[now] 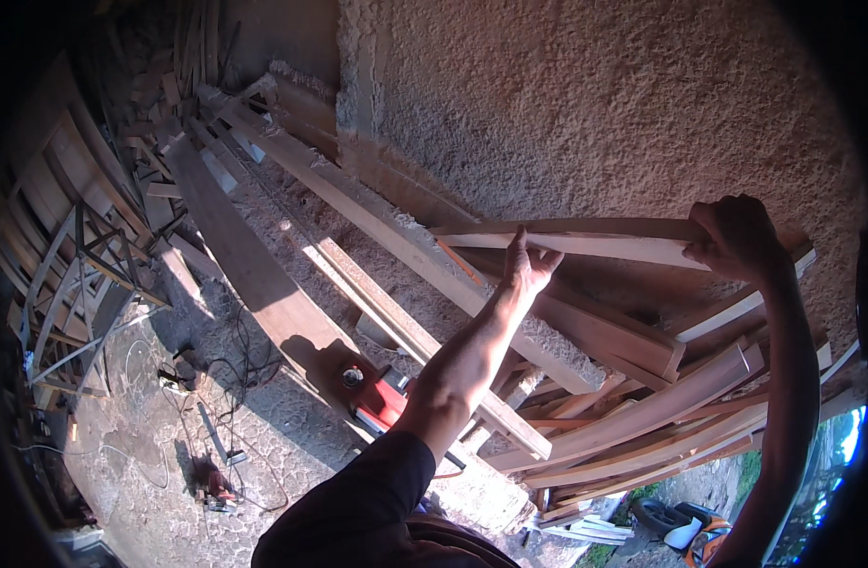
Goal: The person uses a circular saw to cut a long wooden plank into smaller pieces. They position the wood, make cuts, and handle the resulting pieces in a cluttered workshop.
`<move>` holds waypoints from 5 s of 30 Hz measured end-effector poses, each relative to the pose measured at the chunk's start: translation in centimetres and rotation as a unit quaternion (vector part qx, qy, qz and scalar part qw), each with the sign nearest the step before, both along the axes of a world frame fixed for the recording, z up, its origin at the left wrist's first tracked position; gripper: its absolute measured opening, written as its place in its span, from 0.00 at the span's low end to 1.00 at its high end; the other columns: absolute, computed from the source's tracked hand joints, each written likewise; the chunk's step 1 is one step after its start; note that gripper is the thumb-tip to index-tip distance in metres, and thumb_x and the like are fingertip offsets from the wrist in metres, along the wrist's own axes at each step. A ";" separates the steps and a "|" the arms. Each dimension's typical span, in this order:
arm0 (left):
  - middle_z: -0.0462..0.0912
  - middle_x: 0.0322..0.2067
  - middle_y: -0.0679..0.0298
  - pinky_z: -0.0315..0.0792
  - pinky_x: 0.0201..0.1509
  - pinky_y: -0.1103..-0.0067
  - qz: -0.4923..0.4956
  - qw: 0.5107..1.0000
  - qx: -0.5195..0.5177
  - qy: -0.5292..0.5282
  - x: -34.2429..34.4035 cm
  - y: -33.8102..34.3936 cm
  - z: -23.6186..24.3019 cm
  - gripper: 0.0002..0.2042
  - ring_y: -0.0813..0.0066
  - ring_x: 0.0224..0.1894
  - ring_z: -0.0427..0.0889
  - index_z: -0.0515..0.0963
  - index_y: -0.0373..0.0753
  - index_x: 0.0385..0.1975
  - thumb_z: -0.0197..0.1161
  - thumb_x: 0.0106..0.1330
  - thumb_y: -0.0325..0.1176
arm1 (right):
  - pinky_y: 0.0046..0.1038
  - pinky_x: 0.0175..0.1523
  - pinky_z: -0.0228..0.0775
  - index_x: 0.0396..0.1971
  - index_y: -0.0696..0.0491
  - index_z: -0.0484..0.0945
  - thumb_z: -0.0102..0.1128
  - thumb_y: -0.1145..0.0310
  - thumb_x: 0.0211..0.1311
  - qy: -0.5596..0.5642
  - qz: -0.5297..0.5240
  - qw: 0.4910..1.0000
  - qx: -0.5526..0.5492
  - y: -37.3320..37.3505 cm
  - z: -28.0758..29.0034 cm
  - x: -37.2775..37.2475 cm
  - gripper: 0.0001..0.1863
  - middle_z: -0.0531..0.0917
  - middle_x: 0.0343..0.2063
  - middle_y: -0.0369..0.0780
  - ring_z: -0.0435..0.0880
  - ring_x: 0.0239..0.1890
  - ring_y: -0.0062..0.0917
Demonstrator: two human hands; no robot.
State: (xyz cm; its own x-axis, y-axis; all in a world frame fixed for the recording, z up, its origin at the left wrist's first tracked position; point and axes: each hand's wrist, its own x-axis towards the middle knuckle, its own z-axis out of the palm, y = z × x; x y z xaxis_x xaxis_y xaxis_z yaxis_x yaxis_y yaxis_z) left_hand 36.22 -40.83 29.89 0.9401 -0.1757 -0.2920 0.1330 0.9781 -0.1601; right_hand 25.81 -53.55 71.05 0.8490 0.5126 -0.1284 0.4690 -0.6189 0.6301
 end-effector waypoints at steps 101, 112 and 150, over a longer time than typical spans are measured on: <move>0.74 0.38 0.63 0.73 0.42 0.70 0.028 0.563 0.784 0.261 -29.1 37.3 -27.1 0.23 0.70 0.39 0.74 0.65 0.41 0.40 0.70 0.57 0.46 | 0.28 0.41 0.76 0.62 0.49 0.79 0.74 0.68 0.53 0.388 -0.341 0.673 0.529 -1.9 -39.8 -37.3 0.33 0.85 0.26 0.39 0.80 0.30 0.15; 0.52 0.77 0.46 0.55 0.78 0.67 0.151 0.687 0.672 0.233 -34.4 39.9 -15.6 0.51 0.53 0.78 0.55 0.47 0.29 0.77 0.57 0.69 0.66 | 0.31 0.43 0.77 0.60 0.51 0.78 0.73 0.67 0.56 0.442 -0.280 0.687 0.503 4.7 -41.3 -37.7 0.30 0.85 0.31 0.41 0.83 0.35 0.24; 0.58 0.75 0.61 0.57 0.76 0.52 0.397 0.779 0.049 0.483 -62.4 103.1 -74.0 0.32 0.54 0.78 0.53 0.55 0.44 0.75 0.60 0.74 0.34 | 0.35 0.41 0.78 0.48 0.56 0.79 0.77 0.62 0.54 0.519 -0.269 0.780 0.224 73.1 -69.3 -40.2 0.25 0.87 0.33 0.44 0.86 0.35 0.27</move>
